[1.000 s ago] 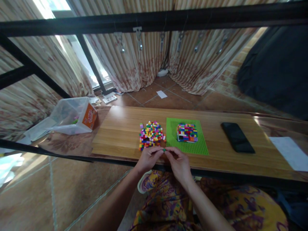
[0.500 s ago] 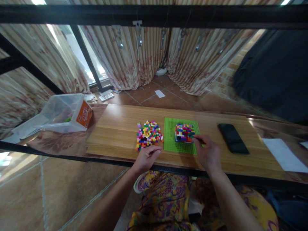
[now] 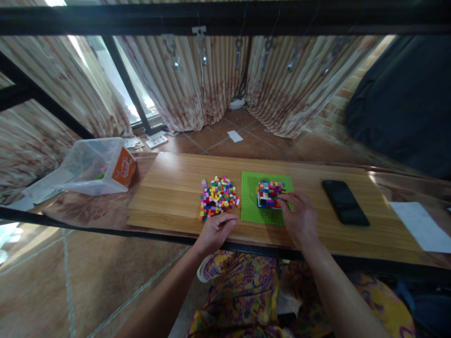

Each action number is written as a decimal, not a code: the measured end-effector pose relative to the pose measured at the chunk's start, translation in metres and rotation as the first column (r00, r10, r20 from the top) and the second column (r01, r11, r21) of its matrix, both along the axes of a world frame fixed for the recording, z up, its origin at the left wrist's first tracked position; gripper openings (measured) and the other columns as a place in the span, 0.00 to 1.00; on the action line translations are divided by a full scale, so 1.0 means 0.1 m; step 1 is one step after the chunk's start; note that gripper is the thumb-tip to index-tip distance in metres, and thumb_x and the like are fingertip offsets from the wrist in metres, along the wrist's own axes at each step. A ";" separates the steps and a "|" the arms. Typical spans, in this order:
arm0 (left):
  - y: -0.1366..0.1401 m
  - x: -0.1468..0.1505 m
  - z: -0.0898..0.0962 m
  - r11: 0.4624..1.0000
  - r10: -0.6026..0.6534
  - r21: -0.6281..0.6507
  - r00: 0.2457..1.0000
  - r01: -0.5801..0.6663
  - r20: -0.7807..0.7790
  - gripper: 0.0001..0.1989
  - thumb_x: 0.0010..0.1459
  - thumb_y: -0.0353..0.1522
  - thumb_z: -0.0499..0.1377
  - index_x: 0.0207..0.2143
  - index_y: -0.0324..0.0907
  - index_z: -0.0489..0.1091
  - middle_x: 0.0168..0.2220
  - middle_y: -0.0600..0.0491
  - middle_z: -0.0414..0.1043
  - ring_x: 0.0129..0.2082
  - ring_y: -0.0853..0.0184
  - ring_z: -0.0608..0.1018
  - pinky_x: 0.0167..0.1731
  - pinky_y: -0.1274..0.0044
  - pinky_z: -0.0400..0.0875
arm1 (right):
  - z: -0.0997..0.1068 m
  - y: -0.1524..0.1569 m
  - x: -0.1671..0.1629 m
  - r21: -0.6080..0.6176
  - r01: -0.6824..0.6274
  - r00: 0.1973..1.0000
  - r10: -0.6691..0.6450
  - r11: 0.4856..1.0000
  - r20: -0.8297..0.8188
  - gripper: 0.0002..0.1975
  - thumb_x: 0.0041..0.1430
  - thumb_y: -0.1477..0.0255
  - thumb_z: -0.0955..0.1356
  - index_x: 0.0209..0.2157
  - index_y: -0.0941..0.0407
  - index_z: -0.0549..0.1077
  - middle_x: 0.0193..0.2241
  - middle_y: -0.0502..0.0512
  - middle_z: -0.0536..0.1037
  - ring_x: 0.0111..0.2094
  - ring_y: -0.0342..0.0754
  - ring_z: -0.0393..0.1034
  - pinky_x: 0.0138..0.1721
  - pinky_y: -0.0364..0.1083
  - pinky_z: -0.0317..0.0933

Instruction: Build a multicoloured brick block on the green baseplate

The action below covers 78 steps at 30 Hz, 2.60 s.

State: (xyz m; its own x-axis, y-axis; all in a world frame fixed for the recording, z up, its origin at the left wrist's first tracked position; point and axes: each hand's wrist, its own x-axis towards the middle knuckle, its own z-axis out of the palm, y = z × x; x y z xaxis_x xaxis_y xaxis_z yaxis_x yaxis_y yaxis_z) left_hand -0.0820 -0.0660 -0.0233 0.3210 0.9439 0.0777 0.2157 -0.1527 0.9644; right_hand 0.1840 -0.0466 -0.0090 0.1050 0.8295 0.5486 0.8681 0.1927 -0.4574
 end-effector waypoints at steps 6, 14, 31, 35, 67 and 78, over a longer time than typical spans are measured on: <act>0.00 0.01 -0.01 1.000 0.001 -0.002 1.000 -0.001 -0.007 0.12 0.63 0.36 0.58 0.41 0.39 0.78 0.34 0.49 0.80 0.33 0.67 0.78 0.35 0.78 0.71 | -0.06 0.01 0.03 -0.005 0.007 0.999 -0.007 1.000 0.037 0.12 0.64 0.65 0.65 0.34 0.53 0.81 0.37 0.58 0.77 0.41 0.54 0.70 0.44 0.54 0.65; -0.01 0.01 -0.03 1.000 -0.002 0.018 1.000 0.002 -0.010 0.12 0.63 0.35 0.57 0.41 0.40 0.78 0.36 0.49 0.81 0.36 0.66 0.80 0.39 0.77 0.73 | -0.14 -0.02 0.08 0.067 -0.023 0.990 0.014 0.997 0.137 0.12 0.65 0.71 0.65 0.39 0.53 0.82 0.39 0.59 0.77 0.40 0.52 0.69 0.42 0.52 0.66; 0.00 0.02 -0.03 0.998 -0.005 0.070 0.999 0.008 -0.046 0.12 0.63 0.34 0.57 0.42 0.38 0.78 0.36 0.49 0.81 0.35 0.67 0.79 0.37 0.78 0.71 | -0.21 -0.18 0.03 0.080 0.027 1.000 -0.028 0.996 0.014 0.17 0.67 0.72 0.61 0.53 0.56 0.75 0.45 0.64 0.77 0.45 0.54 0.73 0.46 0.54 0.70; -0.01 0.01 -0.03 0.998 -0.021 0.053 0.999 0.023 -0.024 0.12 0.63 0.36 0.57 0.41 0.38 0.78 0.36 0.49 0.80 0.34 0.67 0.78 0.35 0.79 0.70 | -0.15 -0.35 -0.14 0.115 0.062 0.996 -0.054 0.991 -0.071 0.15 0.67 0.71 0.62 0.51 0.57 0.75 0.44 0.63 0.78 0.45 0.53 0.74 0.48 0.54 0.70; -0.02 -0.02 -0.01 0.996 -0.086 0.026 0.996 0.085 0.035 0.10 0.61 0.35 0.59 0.37 0.38 0.76 0.31 0.51 0.75 0.32 0.69 0.74 0.34 0.79 0.68 | -0.04 -0.20 -0.62 -0.125 -0.057 0.905 -0.002 0.990 -0.426 0.12 0.60 0.61 0.68 0.33 0.54 0.79 0.32 0.55 0.83 0.32 0.50 0.77 0.36 0.48 0.69; -0.02 0.01 0.00 0.998 -0.066 -0.008 0.996 0.067 0.065 0.09 0.60 0.34 0.59 0.36 0.37 0.76 0.30 0.51 0.75 0.31 0.69 0.74 0.35 0.79 0.67 | 0.17 0.12 0.09 -0.074 -0.088 0.987 0.077 0.993 -0.144 0.14 0.62 0.65 0.65 0.36 0.55 0.82 0.36 0.59 0.83 0.37 0.54 0.78 0.41 0.54 0.70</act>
